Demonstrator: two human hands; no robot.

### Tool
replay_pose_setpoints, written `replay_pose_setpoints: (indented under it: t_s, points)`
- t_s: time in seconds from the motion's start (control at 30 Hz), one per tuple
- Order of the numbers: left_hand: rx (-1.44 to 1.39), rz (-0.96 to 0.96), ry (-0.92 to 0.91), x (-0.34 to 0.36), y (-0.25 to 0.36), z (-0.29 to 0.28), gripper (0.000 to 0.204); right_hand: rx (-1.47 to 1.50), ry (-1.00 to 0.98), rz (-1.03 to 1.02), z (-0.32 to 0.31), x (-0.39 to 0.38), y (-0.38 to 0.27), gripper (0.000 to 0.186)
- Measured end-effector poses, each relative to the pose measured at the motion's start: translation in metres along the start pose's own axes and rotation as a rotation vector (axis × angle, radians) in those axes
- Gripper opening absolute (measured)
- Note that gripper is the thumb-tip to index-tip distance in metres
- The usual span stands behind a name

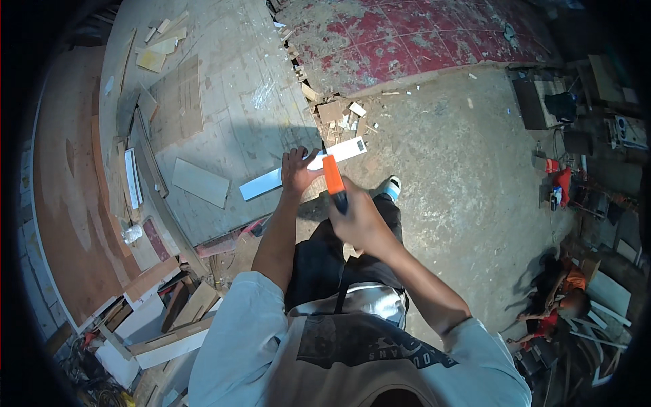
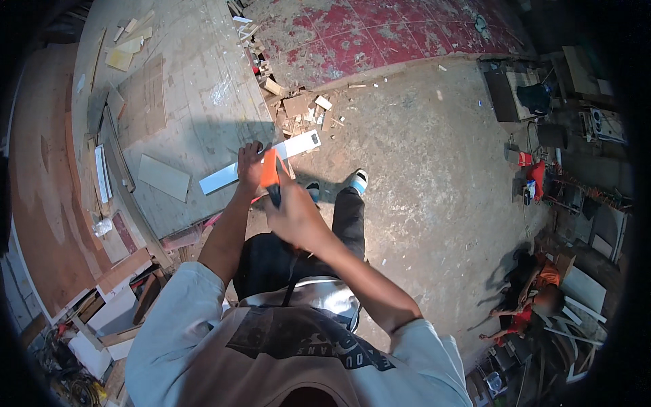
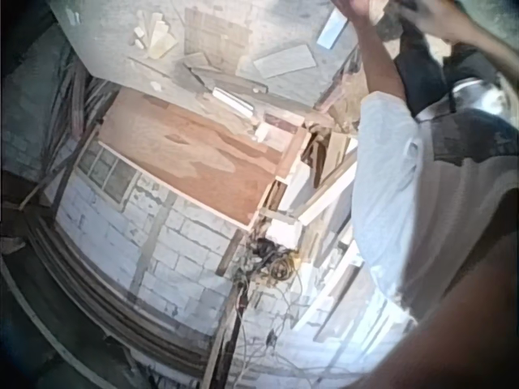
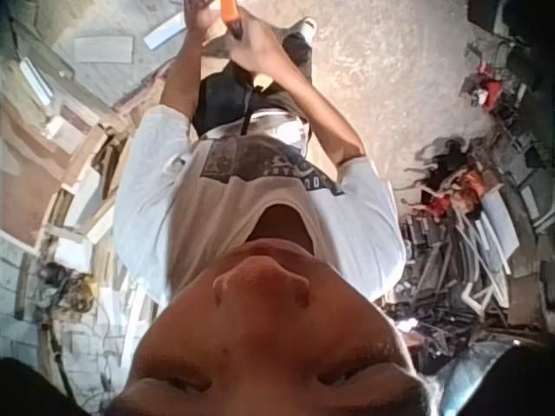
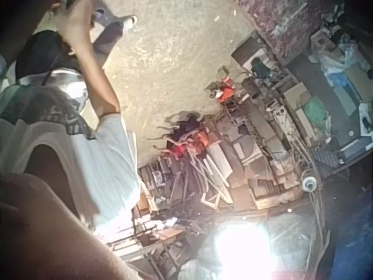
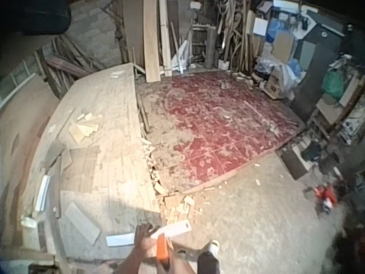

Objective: The person saws a wooden strip with a hand saw, aligns two wooden boards together by hand, and then saws the wooden strip with the hand saw.

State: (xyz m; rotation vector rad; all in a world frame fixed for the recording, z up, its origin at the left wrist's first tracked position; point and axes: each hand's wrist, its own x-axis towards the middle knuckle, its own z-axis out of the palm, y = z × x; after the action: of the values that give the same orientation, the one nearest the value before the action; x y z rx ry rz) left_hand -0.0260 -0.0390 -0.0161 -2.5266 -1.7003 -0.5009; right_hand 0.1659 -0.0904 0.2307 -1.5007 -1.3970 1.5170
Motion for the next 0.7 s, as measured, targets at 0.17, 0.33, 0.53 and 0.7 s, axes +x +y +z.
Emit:
replay_pose_setpoints:
  t_s: [0.17,0.33,0.53,0.7]
  points:
    - [-0.115,0.021,-0.031,0.014,0.012,-0.001,0.059,0.017,0.163,-0.069,0.008,0.042,0.068,0.028]
    - [-0.058,0.068,-0.014,0.004,0.008,0.016,0.058,0.141,0.037,0.097,0.011,0.076,0.065,0.032]
    - [-0.032,0.001,-0.029,0.002,0.001,-0.004,0.058,0.017,0.066,-0.024,0.004,-0.028,0.010,0.034]
    - [-0.058,0.064,-0.034,0.015,0.016,0.009,0.059,-0.038,0.135,-0.018,0.004,0.081,0.073,0.032]
